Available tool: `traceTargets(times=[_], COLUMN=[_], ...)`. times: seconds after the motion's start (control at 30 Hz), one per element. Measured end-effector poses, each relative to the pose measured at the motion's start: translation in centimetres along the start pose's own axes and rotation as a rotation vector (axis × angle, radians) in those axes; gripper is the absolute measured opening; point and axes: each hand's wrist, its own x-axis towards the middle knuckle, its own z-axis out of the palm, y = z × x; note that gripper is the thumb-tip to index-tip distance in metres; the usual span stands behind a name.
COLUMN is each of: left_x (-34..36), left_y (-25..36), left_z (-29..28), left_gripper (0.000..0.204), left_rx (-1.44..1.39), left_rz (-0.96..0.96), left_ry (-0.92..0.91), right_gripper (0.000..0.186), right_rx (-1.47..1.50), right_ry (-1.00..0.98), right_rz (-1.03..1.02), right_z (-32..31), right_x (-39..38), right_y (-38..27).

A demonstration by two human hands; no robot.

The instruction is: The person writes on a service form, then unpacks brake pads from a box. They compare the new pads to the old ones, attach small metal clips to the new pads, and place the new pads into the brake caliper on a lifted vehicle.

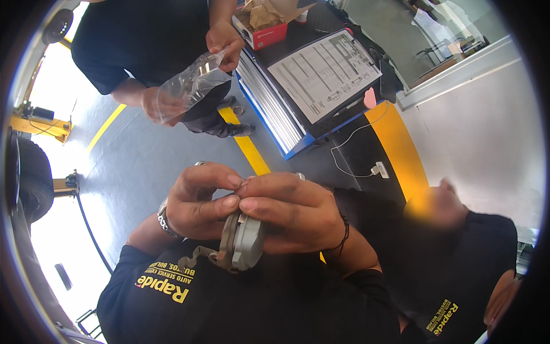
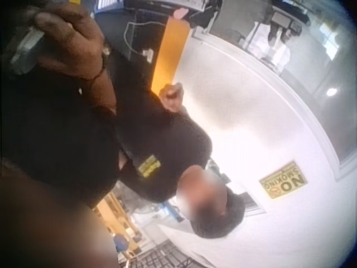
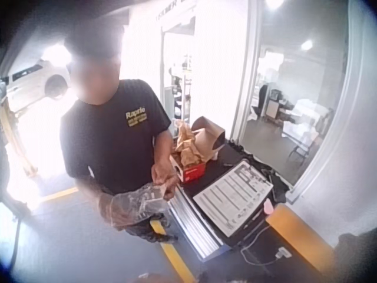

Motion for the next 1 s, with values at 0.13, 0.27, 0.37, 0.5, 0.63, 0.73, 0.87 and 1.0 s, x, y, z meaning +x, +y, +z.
traceTargets(times=[0.13, 0.27, 0.37, 0.5, 0.63, 0.73, 0.87, 1.0], left_x=[0.8, 0.6, -0.6, -1.1, -1.2, -0.7, -0.6, -1.1], left_y=[0.4, -0.2, -0.6, -2.2, -3.8, -3.9, -3.8, -4.0], left_z=[-0.9, -1.0, -0.7, -0.9, -1.2, -1.3, -1.2, -1.2], left_gripper=[0.068, 0.073, 0.071, 0.066, 0.06, 0.065, 0.058, 0.058], left_rx=[0.055, -0.136, -0.352, -0.334, -0.406, -0.553, -0.623, -0.42], left_rz=[-0.178, -0.483, -0.692, -0.786, -0.879, -1.038, -1.117, -1.04], left_ry=[-0.091, -0.13, -0.047, -0.051, -0.044, -0.006, 0.03, -0.062], right_gripper=[0.07, 0.07, 0.069, 0.065, 0.053, 0.05, 0.055, 0.047], right_rx=[-0.022, 0.269, 0.601, 0.608, 0.613, 0.693, 0.737, 0.774], right_ry=[0.017, 0.111, 0.217, 0.266, 0.266, 0.337, 0.353, 0.381], right_rz=[0.161, 0.45, 0.699, 0.79, 0.9, 0.895, 0.953, 0.952], right_z=[-0.2, 0.8, 1.7, 2.2, 2.2, 2.9, 3.3, 3.6], right_x=[0.1, -0.9, -0.7, 0.2, 1.5, 1.4, 0.8, 0.4], right_y=[0.3, 1.4, 1.1, 2.0, 3.2, 4.1, 4.5, 4.4])
